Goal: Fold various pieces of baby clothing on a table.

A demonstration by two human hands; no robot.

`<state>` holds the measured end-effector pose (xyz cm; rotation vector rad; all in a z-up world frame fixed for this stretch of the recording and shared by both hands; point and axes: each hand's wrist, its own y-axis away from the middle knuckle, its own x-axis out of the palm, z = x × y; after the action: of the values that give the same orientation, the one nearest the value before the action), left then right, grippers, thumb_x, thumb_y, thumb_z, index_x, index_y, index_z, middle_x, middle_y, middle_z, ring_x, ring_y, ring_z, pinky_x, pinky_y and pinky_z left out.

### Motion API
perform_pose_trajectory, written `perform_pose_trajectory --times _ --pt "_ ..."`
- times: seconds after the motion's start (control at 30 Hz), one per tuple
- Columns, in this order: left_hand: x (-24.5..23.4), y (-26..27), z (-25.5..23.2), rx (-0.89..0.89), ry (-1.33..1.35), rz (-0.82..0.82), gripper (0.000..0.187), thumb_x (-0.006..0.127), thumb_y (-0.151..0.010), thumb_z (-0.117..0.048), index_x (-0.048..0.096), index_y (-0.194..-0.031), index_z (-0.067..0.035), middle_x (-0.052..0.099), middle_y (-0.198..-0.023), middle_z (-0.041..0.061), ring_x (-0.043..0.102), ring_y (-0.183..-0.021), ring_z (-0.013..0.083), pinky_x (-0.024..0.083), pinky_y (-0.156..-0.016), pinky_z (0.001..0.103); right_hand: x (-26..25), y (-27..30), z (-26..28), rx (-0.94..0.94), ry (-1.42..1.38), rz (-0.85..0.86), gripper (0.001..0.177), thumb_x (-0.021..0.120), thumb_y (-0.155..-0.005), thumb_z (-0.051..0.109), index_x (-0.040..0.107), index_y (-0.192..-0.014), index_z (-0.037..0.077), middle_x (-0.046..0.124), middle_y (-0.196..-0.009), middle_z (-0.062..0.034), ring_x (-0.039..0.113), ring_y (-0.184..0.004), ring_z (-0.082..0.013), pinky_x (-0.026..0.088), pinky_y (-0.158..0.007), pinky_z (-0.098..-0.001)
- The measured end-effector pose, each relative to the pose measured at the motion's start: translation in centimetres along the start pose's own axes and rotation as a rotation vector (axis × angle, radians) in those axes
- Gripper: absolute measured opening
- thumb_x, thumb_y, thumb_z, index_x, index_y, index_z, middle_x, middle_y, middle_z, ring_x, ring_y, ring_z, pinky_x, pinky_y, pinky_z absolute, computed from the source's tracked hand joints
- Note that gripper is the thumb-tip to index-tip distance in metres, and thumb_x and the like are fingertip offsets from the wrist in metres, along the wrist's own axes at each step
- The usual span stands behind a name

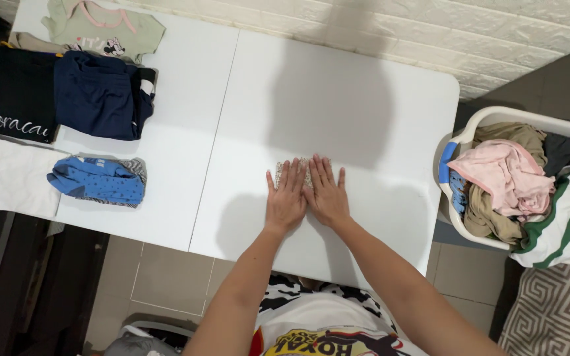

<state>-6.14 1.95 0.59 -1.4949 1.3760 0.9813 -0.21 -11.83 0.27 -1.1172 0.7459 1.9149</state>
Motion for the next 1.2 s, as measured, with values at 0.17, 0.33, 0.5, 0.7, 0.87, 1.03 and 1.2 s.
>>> perform_pose_trajectory --times 0.17,0.33,0.5,0.7,0.87,1.03,1.2 --pt "0.4 -0.2 0.1 -0.045 0.077 0.01 0.071 0.051 -0.099 -0.033 0.024 -0.163 -0.015 0.02 -0.17 0.011 0.014 -0.157 0.0296 0.006 -0.12 0.069 -0.2 -0.3 -0.5 0.043 0.131 0.061 0.075 0.033 -0.103 0.054 0.013 -0.165 0.017 0.009 -0.173 -0.0036 0.005 -0.158 -0.026 -0.001 -0.121 -0.063" --pt "-1.3 -1.4 0.4 -0.247 0.251 -0.01 0.083 0.064 -0.09 -0.033 0.027 -0.157 -0.001 0.022 -0.164 0.021 0.018 -0.151 0.0382 0.013 -0.117 0.066 -1.0 0.3 -1.4 0.03 -0.033 -0.084 0.063 0.051 -0.102 0.036 0.034 -0.157 0.01 0.023 -0.168 -0.0117 0.022 -0.152 -0.0341 0.017 -0.12 -0.0569" --pt "-1.6 -1.2 0.5 -0.72 0.573 -0.029 0.074 0.081 -0.076 -0.037 0.053 -0.132 0.002 0.058 -0.127 0.02 0.051 -0.123 0.0348 0.04 -0.107 0.047 -1.0 0.6 -0.5 0.536 -0.546 -0.288 0.054 0.078 -0.088 0.021 0.055 -0.133 0.002 0.062 -0.122 -0.0164 0.065 -0.101 -0.0243 0.055 -0.089 -0.0364" --pt "1.6 -1.2 4.4 -0.644 0.65 0.05 0.038 0.088 -0.069 -0.026 0.076 -0.095 -0.001 0.071 -0.097 0.017 0.065 -0.099 0.0321 0.054 -0.085 0.043 -0.8 -1.0 -0.6 0.741 -0.735 0.023 0.04 0.078 -0.088 0.018 0.068 -0.12 -0.003 0.073 -0.106 -0.0156 0.07 -0.091 -0.0227 0.057 -0.078 -0.0348" --pt "-2.5 1.1 13.8 -0.679 1.361 0.095 0.045 0.078 -0.072 -0.009 0.066 -0.115 0.001 0.076 -0.099 0.012 0.073 -0.086 0.0202 0.06 -0.074 0.035 2.4 -2.6 4.6 0.556 -1.152 0.085 0.046 0.073 -0.085 0.008 0.061 -0.129 -0.002 0.072 -0.11 -0.0111 0.071 -0.095 -0.0206 0.059 -0.081 -0.0372" --pt "-8.8 5.6 29.1 -0.604 1.325 0.06 0.05 0.081 -0.079 -0.014 0.059 -0.121 0.002 0.073 -0.097 0.013 0.071 -0.081 0.019 0.059 -0.066 0.033 5.0 -5.6 20.0 0.459 -1.292 0.184 0.054 0.073 -0.084 0.004 0.054 -0.134 0.001 0.073 -0.107 -0.0109 0.072 -0.094 -0.0217 0.061 -0.081 -0.0387" --pt "-18.6 7.7 41.3 -0.562 0.98 -0.169 0.049 0.084 -0.079 -0.013 0.064 -0.121 0.002 0.076 -0.1 0.012 0.07 -0.085 0.0156 0.057 -0.07 0.029 8.3 -10.3 34.1 0.33 -1.391 0.246 0.053 0.071 -0.09 0.007 0.053 -0.138 0.002 0.074 -0.109 -0.0113 0.071 -0.094 -0.0185 0.06 -0.083 -0.035"
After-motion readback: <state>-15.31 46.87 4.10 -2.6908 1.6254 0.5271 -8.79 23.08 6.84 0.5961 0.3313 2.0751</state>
